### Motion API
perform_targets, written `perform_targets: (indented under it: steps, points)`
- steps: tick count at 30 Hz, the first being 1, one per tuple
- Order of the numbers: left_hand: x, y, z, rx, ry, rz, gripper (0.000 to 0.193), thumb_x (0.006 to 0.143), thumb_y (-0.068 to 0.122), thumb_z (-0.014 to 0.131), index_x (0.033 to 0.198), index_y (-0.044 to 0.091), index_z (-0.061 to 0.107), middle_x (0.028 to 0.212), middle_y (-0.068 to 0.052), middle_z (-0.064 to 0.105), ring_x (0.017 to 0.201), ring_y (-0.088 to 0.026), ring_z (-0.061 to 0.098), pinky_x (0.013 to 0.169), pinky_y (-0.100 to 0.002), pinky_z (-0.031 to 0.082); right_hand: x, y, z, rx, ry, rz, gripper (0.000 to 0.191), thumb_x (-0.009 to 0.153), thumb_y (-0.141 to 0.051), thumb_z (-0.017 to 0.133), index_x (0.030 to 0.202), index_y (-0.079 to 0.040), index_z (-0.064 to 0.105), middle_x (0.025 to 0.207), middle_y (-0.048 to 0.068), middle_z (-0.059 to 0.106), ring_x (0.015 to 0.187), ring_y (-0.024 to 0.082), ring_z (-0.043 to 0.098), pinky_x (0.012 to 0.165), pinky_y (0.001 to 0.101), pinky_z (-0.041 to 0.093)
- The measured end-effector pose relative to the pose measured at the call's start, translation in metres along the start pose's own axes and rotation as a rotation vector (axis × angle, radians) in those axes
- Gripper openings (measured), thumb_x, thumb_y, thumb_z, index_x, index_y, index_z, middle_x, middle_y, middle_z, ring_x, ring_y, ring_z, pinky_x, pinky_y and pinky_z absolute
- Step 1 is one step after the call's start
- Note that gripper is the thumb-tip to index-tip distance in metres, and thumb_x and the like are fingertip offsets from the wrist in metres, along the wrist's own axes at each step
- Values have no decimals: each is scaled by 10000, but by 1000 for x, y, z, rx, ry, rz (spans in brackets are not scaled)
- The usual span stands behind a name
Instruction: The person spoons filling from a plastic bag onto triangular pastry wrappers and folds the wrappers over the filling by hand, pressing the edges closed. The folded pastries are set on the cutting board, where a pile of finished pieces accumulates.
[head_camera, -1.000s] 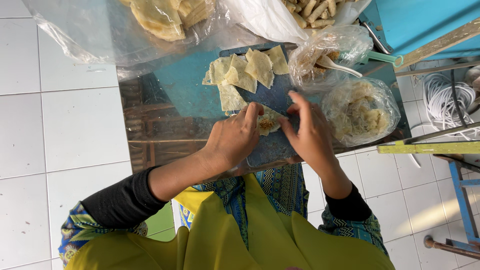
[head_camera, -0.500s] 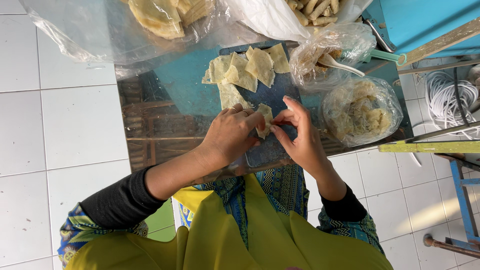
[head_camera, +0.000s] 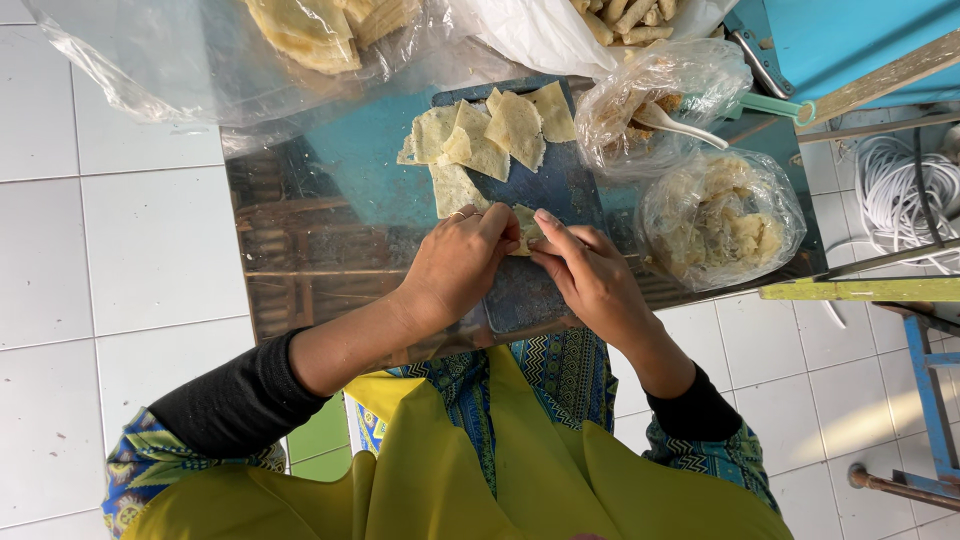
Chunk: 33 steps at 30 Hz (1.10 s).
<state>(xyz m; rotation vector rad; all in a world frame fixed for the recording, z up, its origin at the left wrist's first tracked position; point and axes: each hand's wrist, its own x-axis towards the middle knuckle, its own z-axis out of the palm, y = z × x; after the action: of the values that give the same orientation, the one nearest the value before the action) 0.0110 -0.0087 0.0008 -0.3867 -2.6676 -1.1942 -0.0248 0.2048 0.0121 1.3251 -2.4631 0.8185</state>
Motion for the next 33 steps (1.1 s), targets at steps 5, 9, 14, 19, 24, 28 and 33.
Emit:
perform_targets:
  steps: [5,9,14,19,24,28,33]
  points:
    - [-2,-2,-9,-141,-71,37,323,863,256,774,1005,41,578,872,-140,691,898,-392,648,773,-473,502,12,5,1,68,-8,-34,651,945,34,733,1498,-46,399,1044,109,691,985,275,674,870,401,547]
    - [0,-2,-6,-157,-24,39,258,863,182,755,1011,42,597,922,-155,681,913,-403,646,778,-478,515,20,10,4,109,-44,26,601,905,32,747,1412,-28,430,1006,127,684,971,276,672,835,400,541]
    - [2,-7,-2,-207,27,-41,124,921,125,711,989,54,636,972,-171,657,863,-375,661,737,-454,541,25,13,10,175,-75,119,589,915,38,751,1408,-31,439,966,118,648,906,226,664,839,379,550]
    - [2,-11,6,-118,38,31,132,927,120,703,1020,54,636,985,-140,678,905,-362,680,763,-445,553,22,14,11,218,14,152,617,878,47,775,1419,-50,496,1020,146,643,892,259,661,804,352,557]
    - [-9,-7,12,232,10,231,178,850,66,653,1024,27,646,1080,-125,643,1015,-318,665,834,-415,554,15,17,6,210,19,42,562,921,130,679,1424,-60,513,1194,167,694,1041,261,729,889,352,596]
    - [-9,-5,13,236,-17,195,133,879,155,680,939,38,654,1035,-127,603,1001,-314,615,863,-426,514,11,20,-2,193,-58,0,579,918,97,702,1444,-44,505,1106,135,710,1036,265,726,890,377,590]
    - [-2,-3,8,177,130,137,90,907,185,700,899,97,682,997,-80,614,995,-293,589,869,-431,461,16,20,2,157,-34,48,567,937,99,702,1448,-56,512,1075,124,712,1008,254,732,864,365,592]
